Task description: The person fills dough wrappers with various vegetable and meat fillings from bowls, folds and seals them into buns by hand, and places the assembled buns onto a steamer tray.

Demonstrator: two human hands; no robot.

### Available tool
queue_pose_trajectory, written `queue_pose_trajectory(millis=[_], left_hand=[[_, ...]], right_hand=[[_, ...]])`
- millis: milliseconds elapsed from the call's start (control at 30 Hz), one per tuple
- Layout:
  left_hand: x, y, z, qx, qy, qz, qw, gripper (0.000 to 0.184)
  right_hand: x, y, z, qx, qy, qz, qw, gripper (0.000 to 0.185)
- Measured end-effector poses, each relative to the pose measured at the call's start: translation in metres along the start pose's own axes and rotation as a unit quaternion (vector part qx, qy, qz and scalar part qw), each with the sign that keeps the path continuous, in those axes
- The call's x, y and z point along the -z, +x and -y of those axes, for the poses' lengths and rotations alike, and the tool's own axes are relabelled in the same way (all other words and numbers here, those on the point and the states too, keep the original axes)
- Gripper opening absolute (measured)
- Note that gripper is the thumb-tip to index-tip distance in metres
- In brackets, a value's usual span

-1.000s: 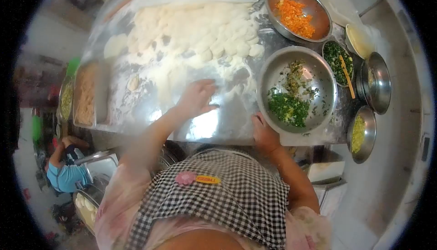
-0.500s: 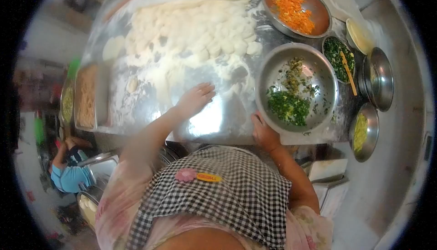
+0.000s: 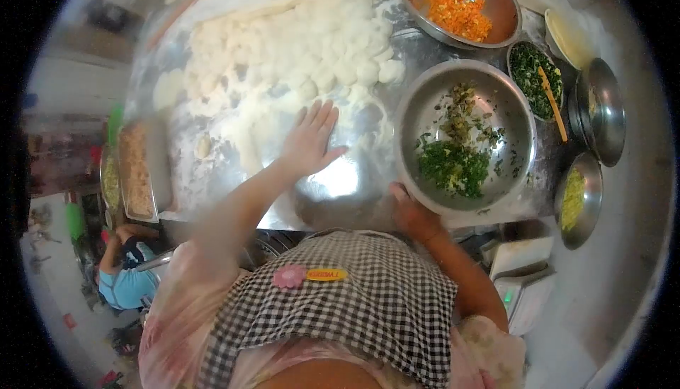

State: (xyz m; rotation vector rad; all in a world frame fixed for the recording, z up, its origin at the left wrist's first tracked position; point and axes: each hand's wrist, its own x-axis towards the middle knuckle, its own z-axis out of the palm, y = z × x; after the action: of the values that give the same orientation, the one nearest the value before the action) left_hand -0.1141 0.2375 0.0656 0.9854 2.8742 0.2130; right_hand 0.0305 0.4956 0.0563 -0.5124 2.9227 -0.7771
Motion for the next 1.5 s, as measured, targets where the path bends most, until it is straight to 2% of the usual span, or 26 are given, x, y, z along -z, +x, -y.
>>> queue_pose_trajectory(millis=[100,167,200,233,300,333,367,433,567,667,700,767,800,900,933,967,1000,1033,1067,1100,1133,1200,1300,1367,1433,1500], left_hand=[[-0.017,0.012,0.007,0.046,-0.002,-0.043,0.998,0.073],[-0.016,0.014,0.032,0.047,-0.314,0.000,0.948,0.071],[-0.013,0.015,0.039,0.044,-0.460,0.024,0.887,0.070],[0.002,0.009,0.023,0.143,-0.696,-0.009,0.704,0.068],[0.010,-0.008,0.002,0.126,-0.384,-0.071,0.912,0.068],[0.010,-0.016,-0.006,0.110,-0.204,-0.100,0.968,0.068],[0.007,-0.029,-0.012,0.066,-0.140,-0.068,0.986,0.067],[-0.008,-0.052,-0.016,-0.020,-0.008,-0.004,1.000,0.065],[-0.045,-0.011,0.025,-0.040,-0.028,0.080,0.996,0.056],[0.007,-0.027,0.026,0.214,-0.351,-0.061,0.910,0.047],[0.004,-0.030,0.024,0.222,-0.273,-0.099,0.931,0.037],[-0.002,-0.033,0.024,0.283,-0.297,-0.008,0.912,0.031],[-0.004,-0.035,0.024,0.312,-0.308,0.038,0.898,0.029],[-0.011,-0.052,0.002,0.220,-0.290,-0.153,0.919,0.020],[-0.013,-0.050,0.000,0.243,-0.488,-0.139,0.827,0.017],[-0.016,-0.049,-0.001,0.252,-0.665,-0.106,0.695,0.015],[0.028,-0.055,-0.018,0.251,-0.692,-0.098,0.669,0.019],[0.071,-0.061,-0.036,0.250,-0.718,-0.090,0.643,0.023],[0.064,-0.066,-0.028,0.128,-0.836,-0.097,0.525,0.032],[0.070,-0.073,-0.020,0.151,-0.911,-0.067,0.377,0.040],[0.086,-0.072,-0.036,0.196,-0.898,-0.103,0.381,0.040],[0.054,-0.070,-0.045,0.137,-0.623,-0.136,0.758,0.034],[0.048,-0.036,-0.050,-0.065,-0.360,-0.102,0.925,0.021],[0.029,-0.029,-0.080,0.008,-0.453,-0.225,0.863,0.019],[0.046,-0.015,-0.092,0.028,-0.596,-0.130,0.791,0.019],[0.059,0.000,-0.113,0.044,-0.635,-0.146,0.757,0.020]], right_hand=[[0.003,-0.001,0.001,0.002,-0.003,0.000,1.000,0.039],[-0.002,-0.004,-0.004,0.016,0.010,-0.021,1.000,0.039],[-0.002,-0.004,-0.004,0.024,0.005,-0.033,0.999,0.038],[-0.002,-0.004,-0.003,0.031,0.001,-0.042,0.999,0.038],[-0.003,-0.005,-0.003,0.044,-0.002,-0.059,0.997,0.037],[-0.003,-0.004,-0.003,0.049,-0.004,-0.068,0.996,0.036],[-0.003,-0.005,-0.003,0.054,-0.005,-0.078,0.996,0.035],[-0.005,-0.006,-0.003,0.046,0.009,-0.082,0.995,0.031],[-0.013,-0.006,0.001,0.025,0.008,-0.122,0.992,0.017],[-0.023,0.001,0.014,0.050,0.047,-0.052,0.996,0.010],[-0.024,0.004,0.023,0.014,0.063,-0.003,0.998,0.011],[-0.022,0.022,0.043,-0.056,0.093,0.089,0.990,0.012],[-0.017,0.032,0.054,-0.055,0.113,0.061,0.990,0.014],[-0.017,0.067,0.073,-0.051,0.184,-0.067,0.979,0.021],[-0.028,0.079,0.070,-0.051,0.212,-0.141,0.966,0.024],[-0.015,0.092,0.079,-0.174,0.376,-0.042,0.909,0.027],[0.003,0.100,0.094,-0.285,0.525,0.051,0.800,0.029],[0.018,0.102,0.107,-0.249,0.525,0.041,0.813,0.029],[0.033,0.105,0.117,-0.210,0.522,0.033,0.826,0.028],[0.043,0.107,0.127,-0.162,0.486,-0.019,0.859,0.028],[0.049,0.105,0.134,-0.114,0.446,-0.067,0.885,0.027],[0.059,0.098,0.132,-0.090,0.297,-0.066,0.948,0.025],[0.089,0.084,0.114,-0.099,0.166,-0.103,0.976,0.023],[0.105,0.071,0.070,-0.123,0.191,-0.182,0.957,0.022],[0.139,0.055,0.013,-0.137,0.108,-0.253,0.952,0.021],[0.175,0.038,-0.047,-0.223,0.005,-0.303,0.927,0.022]])
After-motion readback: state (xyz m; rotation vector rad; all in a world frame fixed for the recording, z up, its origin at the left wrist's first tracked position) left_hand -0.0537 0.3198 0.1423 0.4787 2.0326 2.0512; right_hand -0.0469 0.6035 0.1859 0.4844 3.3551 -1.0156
